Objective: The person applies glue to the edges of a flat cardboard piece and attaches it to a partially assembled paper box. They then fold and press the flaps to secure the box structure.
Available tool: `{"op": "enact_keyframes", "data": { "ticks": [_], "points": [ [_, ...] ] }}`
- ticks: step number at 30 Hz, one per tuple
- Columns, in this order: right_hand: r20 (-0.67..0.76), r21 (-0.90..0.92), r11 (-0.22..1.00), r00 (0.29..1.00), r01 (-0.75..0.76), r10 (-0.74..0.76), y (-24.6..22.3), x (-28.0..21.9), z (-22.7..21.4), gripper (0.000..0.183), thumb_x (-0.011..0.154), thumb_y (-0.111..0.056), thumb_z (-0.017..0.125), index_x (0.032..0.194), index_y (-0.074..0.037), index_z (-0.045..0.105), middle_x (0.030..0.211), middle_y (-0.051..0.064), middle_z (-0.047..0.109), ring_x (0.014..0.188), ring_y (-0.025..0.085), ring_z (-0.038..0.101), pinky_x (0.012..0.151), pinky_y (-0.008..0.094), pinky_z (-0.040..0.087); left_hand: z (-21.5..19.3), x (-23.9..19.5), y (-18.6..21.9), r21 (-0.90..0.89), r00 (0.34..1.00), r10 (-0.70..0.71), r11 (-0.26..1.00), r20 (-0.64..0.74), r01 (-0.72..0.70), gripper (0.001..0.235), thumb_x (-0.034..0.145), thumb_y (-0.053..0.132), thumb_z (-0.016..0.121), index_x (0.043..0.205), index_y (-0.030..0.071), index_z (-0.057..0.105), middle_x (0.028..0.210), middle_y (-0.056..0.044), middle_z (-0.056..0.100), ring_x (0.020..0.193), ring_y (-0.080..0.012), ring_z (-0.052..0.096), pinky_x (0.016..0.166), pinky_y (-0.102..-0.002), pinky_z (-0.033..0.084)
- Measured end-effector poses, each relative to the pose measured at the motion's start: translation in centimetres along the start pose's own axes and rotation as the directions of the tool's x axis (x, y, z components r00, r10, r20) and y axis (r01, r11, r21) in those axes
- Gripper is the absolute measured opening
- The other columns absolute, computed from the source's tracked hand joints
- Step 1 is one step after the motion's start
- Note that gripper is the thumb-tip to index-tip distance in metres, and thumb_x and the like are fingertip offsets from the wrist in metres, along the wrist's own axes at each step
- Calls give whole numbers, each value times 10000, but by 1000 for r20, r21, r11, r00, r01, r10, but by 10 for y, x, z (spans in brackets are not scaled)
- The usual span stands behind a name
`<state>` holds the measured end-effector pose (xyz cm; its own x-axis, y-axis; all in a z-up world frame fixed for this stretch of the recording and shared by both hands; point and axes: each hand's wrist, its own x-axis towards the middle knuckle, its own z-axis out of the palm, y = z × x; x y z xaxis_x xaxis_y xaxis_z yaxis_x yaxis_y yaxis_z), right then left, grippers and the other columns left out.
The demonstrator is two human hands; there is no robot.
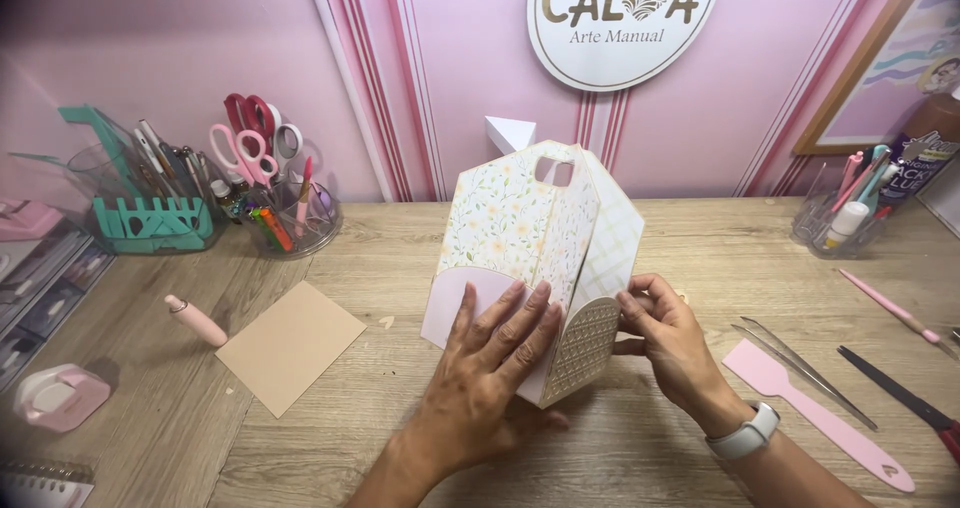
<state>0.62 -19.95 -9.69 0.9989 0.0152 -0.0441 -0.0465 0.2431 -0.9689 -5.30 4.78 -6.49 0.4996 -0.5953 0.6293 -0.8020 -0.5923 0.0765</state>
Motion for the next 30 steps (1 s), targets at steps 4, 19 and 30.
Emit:
{"op": "enact_keyframes", "data": {
  "ticks": [4, 19, 30],
  "points": [
    [-53, -129, 991, 998, -25, 18, -33, -22, 24, 534, 917, -288, 540, 1404, -93, 440, 1202, 199, 733, 1045, 312, 707, 827, 472, 581, 14, -3, -3, 66, 990, -16, 998, -138, 25, 978, 939, 646, 638, 1614, 69, 227, 1692, -136, 273, 1591, -339, 285, 1299, -690, 152],
    [109, -337, 932, 989, 133, -101, -21, -10, 16, 1461, 433, -313, 869, 1653, -191, 73, 1476, 224, 527, 1291, 354, 626, 1086, 497, 528, 45, -22, 10, 323, 999, -11, 946, -35, 22, 947, 1026, 712, 484, 1614, 36, 177, 1704, -158, 175, 1599, -337, 188, 1276, -673, 107],
    [536, -144, 949, 828, 281, -164, 20, 36, -37, 1178, 626, -57, 914, 1575, -46, 216, 1593, 178, 397, 1483, 291, 409, 1237, 442, 352, 44, -42, 24, 171, 959, 284, 946, -22, -276, 412, 1094, 33, 372, 1433, 16, 606, 1512, -167, 565, 1386, -304, 571, 1179, -500, 398]
  ]
}}
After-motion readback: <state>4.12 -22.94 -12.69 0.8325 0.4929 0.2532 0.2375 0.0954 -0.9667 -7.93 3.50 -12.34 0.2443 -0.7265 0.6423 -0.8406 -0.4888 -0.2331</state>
